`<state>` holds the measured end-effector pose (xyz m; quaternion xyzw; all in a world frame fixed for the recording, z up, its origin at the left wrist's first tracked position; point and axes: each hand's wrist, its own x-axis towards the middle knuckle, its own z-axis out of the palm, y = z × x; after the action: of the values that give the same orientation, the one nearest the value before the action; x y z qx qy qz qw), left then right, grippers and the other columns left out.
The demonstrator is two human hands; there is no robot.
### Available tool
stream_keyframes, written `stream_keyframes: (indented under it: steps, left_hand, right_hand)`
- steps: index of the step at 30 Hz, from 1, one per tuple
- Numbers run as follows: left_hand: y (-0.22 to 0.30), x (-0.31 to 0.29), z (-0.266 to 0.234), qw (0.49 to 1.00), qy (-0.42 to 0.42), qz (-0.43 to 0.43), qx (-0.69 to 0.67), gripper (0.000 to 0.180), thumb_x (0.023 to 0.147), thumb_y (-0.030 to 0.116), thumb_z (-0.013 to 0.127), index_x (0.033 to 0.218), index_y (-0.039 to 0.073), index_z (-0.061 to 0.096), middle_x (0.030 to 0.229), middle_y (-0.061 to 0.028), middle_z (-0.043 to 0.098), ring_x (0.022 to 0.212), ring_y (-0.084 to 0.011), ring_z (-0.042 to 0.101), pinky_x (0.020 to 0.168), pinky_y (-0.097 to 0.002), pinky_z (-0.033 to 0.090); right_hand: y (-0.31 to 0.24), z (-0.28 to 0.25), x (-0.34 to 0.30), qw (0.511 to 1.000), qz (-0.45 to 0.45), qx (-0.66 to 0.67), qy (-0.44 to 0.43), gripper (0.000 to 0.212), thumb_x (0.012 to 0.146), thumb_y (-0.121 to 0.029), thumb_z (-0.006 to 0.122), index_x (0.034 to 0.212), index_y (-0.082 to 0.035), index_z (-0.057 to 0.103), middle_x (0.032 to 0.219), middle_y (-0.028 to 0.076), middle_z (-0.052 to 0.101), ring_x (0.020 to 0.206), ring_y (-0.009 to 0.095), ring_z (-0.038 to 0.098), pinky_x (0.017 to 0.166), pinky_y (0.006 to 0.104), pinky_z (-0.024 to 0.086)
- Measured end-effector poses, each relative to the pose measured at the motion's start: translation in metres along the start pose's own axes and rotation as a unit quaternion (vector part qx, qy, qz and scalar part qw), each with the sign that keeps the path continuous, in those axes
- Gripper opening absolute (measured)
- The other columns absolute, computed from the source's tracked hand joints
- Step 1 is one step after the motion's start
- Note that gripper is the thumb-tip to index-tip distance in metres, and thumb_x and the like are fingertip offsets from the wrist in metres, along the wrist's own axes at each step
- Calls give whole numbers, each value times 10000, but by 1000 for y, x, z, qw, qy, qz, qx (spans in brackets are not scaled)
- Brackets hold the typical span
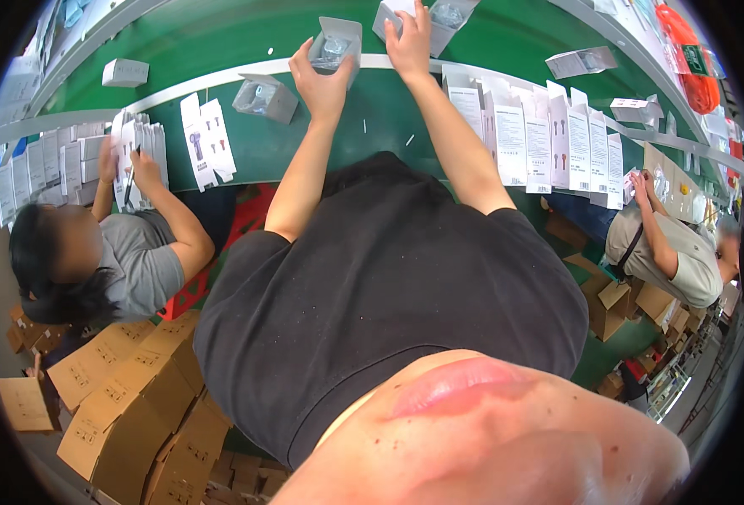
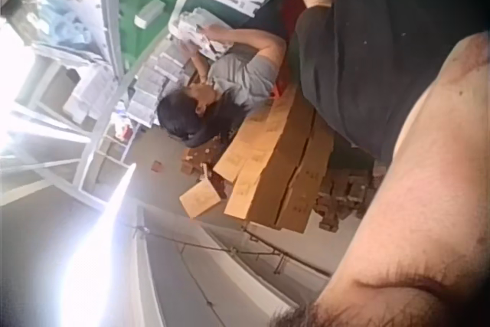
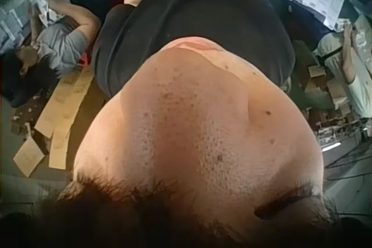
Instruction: The recorder is folding small white cardboard boxes and stacking them on a factory assembly line.
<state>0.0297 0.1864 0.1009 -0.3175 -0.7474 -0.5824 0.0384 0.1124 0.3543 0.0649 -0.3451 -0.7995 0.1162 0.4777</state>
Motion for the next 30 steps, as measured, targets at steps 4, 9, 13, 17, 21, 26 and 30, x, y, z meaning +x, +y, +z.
stream_keyframes:
  steps: [4, 9, 13, 17, 21, 26, 30]
  left_hand:
    - [10, -30, -20, 996, -60, -51, -38, 594, 737, 181, 831, 1263, 34, 598, 1252, -158, 551, 1093, -306, 567, 952, -387, 479]
    - [-23, -73, -26, 979, -171, 97, -49, 393, 811, 129, 765, 1187, 41, 690, 1349, -144, 538, 1083, -282, 582, 924, -359, 491]
    - [-17, -77, -23, 983, -124, 85, -107, 258, 873, 87, 694, 1125, 53, 742, 1387, -113, 545, 1097, -254, 592, 909, -323, 495]
    - [-22, -76, -27, 966, -179, -48, -179, 301, 895, 86, 662, 1190, 43, 702, 1365, -116, 559, 1122, -251, 590, 931, -319, 490]
    - [-26, -79, -23, 958, -193, -106, -184, 392, 893, 79, 659, 1283, 43, 634, 1362, -130, 560, 1146, -255, 592, 953, -319, 484]
    - [-32, -92, -29, 956, -230, -69, -169, 579, 852, 71, 698, 1402, 52, 517, 1353, -147, 569, 1158, -263, 603, 964, -323, 486]
    - [-35, -99, -34, 950, -258, -32, -172, 713, 803, 71, 744, 1454, 61, 451, 1330, -150, 589, 1154, -266, 614, 955, -327, 496]
  right_hand:
    - [-60, -59, -44, 922, 228, 285, -130, 443, 977, -286, 613, 1345, -44, 567, 1430, 115, 544, 1237, 256, 538, 1028, 325, 423]
    - [-72, -81, -89, 799, 298, 474, -219, 474, 1036, -312, 519, 1417, -32, 516, 1411, 122, 571, 1222, 233, 552, 1013, 301, 423]
    - [-90, -96, -70, 841, 275, 379, -271, 449, 1046, -295, 487, 1404, -27, 529, 1371, 153, 591, 1218, 261, 565, 1011, 303, 432]
    - [-108, -104, -67, 906, 177, 260, -283, 407, 1020, -222, 512, 1365, -12, 562, 1371, 165, 587, 1235, 292, 560, 1029, 331, 441]
    - [-127, -98, -79, 955, 25, 143, -259, 391, 970, -146, 552, 1328, 10, 586, 1362, 176, 589, 1251, 320, 554, 1053, 365, 442]
    - [-129, -93, -96, 970, -98, 60, -212, 392, 877, -52, 600, 1259, 36, 617, 1334, 187, 605, 1258, 343, 550, 1068, 399, 445]
    - [-124, -93, -101, 971, -106, 61, -204, 397, 821, -5, 617, 1214, 46, 635, 1313, 193, 617, 1254, 349, 550, 1066, 406, 448]
